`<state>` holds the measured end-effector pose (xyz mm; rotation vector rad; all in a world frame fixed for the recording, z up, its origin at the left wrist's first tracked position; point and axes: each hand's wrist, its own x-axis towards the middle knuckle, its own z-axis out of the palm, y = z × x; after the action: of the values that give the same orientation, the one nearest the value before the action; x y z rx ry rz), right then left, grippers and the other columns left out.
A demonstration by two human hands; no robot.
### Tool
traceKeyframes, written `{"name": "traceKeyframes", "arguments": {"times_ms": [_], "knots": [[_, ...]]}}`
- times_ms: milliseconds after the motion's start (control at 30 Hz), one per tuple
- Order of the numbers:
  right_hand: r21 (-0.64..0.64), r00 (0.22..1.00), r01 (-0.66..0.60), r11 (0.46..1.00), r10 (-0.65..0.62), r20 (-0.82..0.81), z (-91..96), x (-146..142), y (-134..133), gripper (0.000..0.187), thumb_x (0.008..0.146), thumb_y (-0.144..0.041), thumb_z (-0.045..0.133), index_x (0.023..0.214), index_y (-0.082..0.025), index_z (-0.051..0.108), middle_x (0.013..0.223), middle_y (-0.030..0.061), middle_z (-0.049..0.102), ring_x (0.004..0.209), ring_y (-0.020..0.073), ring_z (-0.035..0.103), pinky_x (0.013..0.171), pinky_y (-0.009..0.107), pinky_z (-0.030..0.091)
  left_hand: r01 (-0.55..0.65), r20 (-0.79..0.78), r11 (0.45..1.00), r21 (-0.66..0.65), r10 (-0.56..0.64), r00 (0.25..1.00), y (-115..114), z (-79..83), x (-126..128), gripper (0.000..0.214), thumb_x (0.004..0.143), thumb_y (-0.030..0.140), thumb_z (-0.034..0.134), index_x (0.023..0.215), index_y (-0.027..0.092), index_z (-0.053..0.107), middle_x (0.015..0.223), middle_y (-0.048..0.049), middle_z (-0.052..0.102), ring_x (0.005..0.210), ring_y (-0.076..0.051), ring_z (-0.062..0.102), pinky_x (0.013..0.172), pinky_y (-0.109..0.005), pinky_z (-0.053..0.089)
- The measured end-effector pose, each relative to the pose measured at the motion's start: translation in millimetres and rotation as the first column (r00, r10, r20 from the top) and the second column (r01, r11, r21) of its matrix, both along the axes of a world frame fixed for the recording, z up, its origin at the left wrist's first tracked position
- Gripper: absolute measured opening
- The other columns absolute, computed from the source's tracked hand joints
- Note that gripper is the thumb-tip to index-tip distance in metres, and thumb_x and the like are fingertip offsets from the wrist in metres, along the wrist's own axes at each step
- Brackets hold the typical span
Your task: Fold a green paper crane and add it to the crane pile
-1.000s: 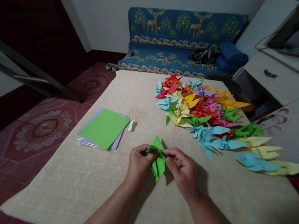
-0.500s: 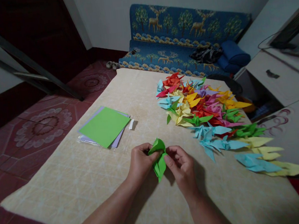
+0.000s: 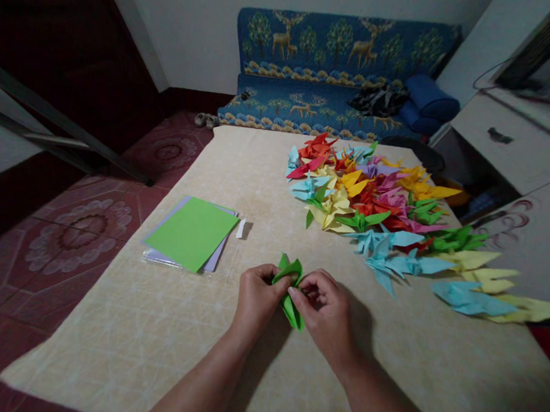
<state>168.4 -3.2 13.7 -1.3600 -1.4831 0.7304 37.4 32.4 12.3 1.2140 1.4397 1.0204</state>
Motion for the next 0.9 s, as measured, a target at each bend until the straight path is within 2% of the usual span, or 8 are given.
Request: {"name": "traceKeyframes", "arguments": {"times_ms": [100,200,333,467,567,733,900], "knots": [[0.018,0.999,0.037,0.999,-0.037,0.013,-3.7,3,1,0.012,0.084,-0.023,0.060,0.074,-0.021,0.053,0.073,-0.0008,0.054,0.063,0.0125,0.056,0.056,0.021,0.046,-0.001,0.010,1.000,0.002,0.001,1.000,0,0.3,0,0.024,0.066,0.029,0.071,0.054,0.012,0.058,0.048,0.0031,0.047,0.047,-0.008,0.040,0.045,-0.020,0.028],[0.018,0.990,0.120,0.993,-0.121,0.071,-5.2,7,2,0.003,0.084,-0.022,0.056,0.083,-0.022,0.054,0.076,0.0006,0.058,0.064,0.0141,0.058,0.058,0.023,0.047,-0.017,0.043,1.000,-0.005,0.017,0.999,1,-0.9,1,0.024,0.065,0.028,0.072,0.055,0.014,0.055,0.050,0.0025,0.050,0.047,-0.009,0.043,0.045,-0.020,0.031],[-0.044,0.955,0.180,0.983,-0.164,0.248,3.0,11,3,0.016,0.080,-0.019,0.056,0.096,-0.022,0.057,0.077,0.0021,0.063,0.063,0.0156,0.060,0.056,0.024,0.046,-0.035,0.074,0.999,-0.011,0.035,0.997,0,-3.0,2,0.021,0.065,0.025,0.072,0.057,0.014,0.056,0.053,0.0005,0.056,0.049,-0.010,0.049,0.047,-0.020,0.037],[-0.045,0.928,0.139,0.989,-0.114,0.356,10.7,12,4,0.013,0.077,-0.017,0.056,0.089,-0.022,0.060,0.077,0.0019,0.066,0.063,0.0156,0.061,0.057,0.023,0.045,-0.028,0.056,1.000,0.013,0.027,0.998,-2,-4.9,3,0.018,0.065,0.023,0.072,0.058,0.014,0.057,0.053,0.0009,0.056,0.049,-0.010,0.049,0.046,-0.020,0.037],[0.001,0.912,0.124,0.992,-0.115,0.395,5.3,12,6,0.013,0.076,-0.015,0.056,0.085,-0.023,0.060,0.079,0.0027,0.067,0.066,0.0171,0.061,0.060,0.025,0.045,-0.023,0.040,0.999,0.022,0.022,0.999,-4,-5.9,4,0.018,0.065,0.023,0.071,0.058,0.014,0.058,0.053,0.0015,0.056,0.049,-0.010,0.048,0.046,-0.020,0.036],[0.067,0.909,0.185,0.980,-0.196,0.368,-9.4,8,11,0.011,0.073,-0.014,0.056,0.070,-0.024,0.053,0.064,-0.0002,0.061,0.053,0.0146,0.054,0.052,0.024,0.039,-0.038,0.053,0.999,0.026,0.036,0.998,-5,-5.7,6,0.021,0.064,0.025,0.072,0.056,0.014,0.056,0.050,0.0028,0.052,0.047,-0.009,0.045,0.045,-0.019,0.033],[0.108,0.888,0.170,0.980,-0.200,0.415,-8.5,2,12,0.017,0.069,-0.009,0.053,0.064,-0.024,0.046,0.057,-0.0028,0.053,0.049,0.0134,0.049,0.051,0.024,0.035,-0.036,0.001,0.998,0.051,0.036,0.999,-6,-7.4,7,0.020,0.065,0.024,0.070,0.055,0.014,0.058,0.049,0.0026,0.050,0.046,-0.008,0.043,0.044,-0.020,0.030]]}}
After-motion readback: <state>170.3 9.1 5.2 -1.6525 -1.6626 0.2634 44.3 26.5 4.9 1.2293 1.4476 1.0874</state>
